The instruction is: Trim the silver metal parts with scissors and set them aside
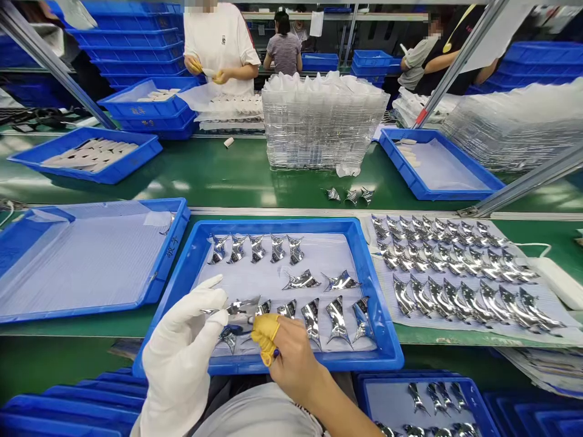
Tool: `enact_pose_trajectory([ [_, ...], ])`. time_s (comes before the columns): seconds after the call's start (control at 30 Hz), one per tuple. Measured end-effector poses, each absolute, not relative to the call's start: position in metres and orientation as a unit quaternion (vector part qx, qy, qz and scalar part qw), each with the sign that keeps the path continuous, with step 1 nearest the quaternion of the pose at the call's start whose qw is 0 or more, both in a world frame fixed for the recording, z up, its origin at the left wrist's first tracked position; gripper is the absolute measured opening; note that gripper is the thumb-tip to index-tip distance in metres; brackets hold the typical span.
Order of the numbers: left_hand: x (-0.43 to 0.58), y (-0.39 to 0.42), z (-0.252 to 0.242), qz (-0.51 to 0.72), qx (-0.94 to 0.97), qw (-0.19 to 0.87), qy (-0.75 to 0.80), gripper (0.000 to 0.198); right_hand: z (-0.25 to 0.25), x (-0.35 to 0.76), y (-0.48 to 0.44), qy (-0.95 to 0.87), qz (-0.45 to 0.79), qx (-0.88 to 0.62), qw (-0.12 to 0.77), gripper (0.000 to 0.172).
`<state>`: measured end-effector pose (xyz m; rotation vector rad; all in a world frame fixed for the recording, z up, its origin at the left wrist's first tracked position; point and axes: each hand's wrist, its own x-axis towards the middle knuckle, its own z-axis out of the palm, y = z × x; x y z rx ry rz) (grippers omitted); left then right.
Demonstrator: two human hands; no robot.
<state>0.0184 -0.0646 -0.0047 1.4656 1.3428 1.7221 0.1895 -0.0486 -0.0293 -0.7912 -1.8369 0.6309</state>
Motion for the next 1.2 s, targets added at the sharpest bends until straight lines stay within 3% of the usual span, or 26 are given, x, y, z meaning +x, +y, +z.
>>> enact_pose_trajectory([
  [0.23, 0.018, -0.061, -0.005, 0.635, 0.424, 0.344, 0.546, 0.023, -0.023, 0.189, -0.050, -0.728, 0.361, -0.349, 0.467, 0.029],
  [0.37, 0.021, -0.060, -0.004, 0.637, 0.496, 0.295, 0.511, 0.025, -0.032, 0.189, -0.044, -0.739, 0.297, -0.349, 0.493, 0.021],
  [0.47, 0.023, -0.060, -0.004, 0.630, 0.537, 0.271, 0.492, 0.028, -0.040, 0.192, -0.042, -0.784, 0.193, -0.322, 0.495, 0.028],
  [0.57, 0.027, -0.061, -0.007, 0.620, 0.517, 0.307, 0.505, 0.027, -0.044, 0.196, -0.046, -0.816, 0.121, -0.319, 0.468, 0.036],
  [0.73, 0.031, -0.060, -0.014, 0.601, 0.469, 0.389, 0.517, 0.032, -0.043, 0.198, -0.054, -0.821, 0.098, -0.318, 0.465, 0.033],
  [0.87, 0.027, -0.057, -0.016, 0.597, 0.476, 0.404, 0.503, 0.015, -0.041, 0.200, -0.053, -0.814, 0.135, -0.315, 0.469, 0.037],
  [1.03, 0.020, -0.058, -0.018, 0.582, 0.466, 0.435, 0.504, 0.017, -0.029, 0.207, -0.046, -0.726, 0.330, -0.423, 0.431, 0.026],
  [1.2, 0.021, -0.058, -0.021, 0.578, 0.458, 0.454, 0.501, 0.018, -0.004, 0.214, -0.047, -0.743, 0.382, -0.404, 0.373, 0.036],
])
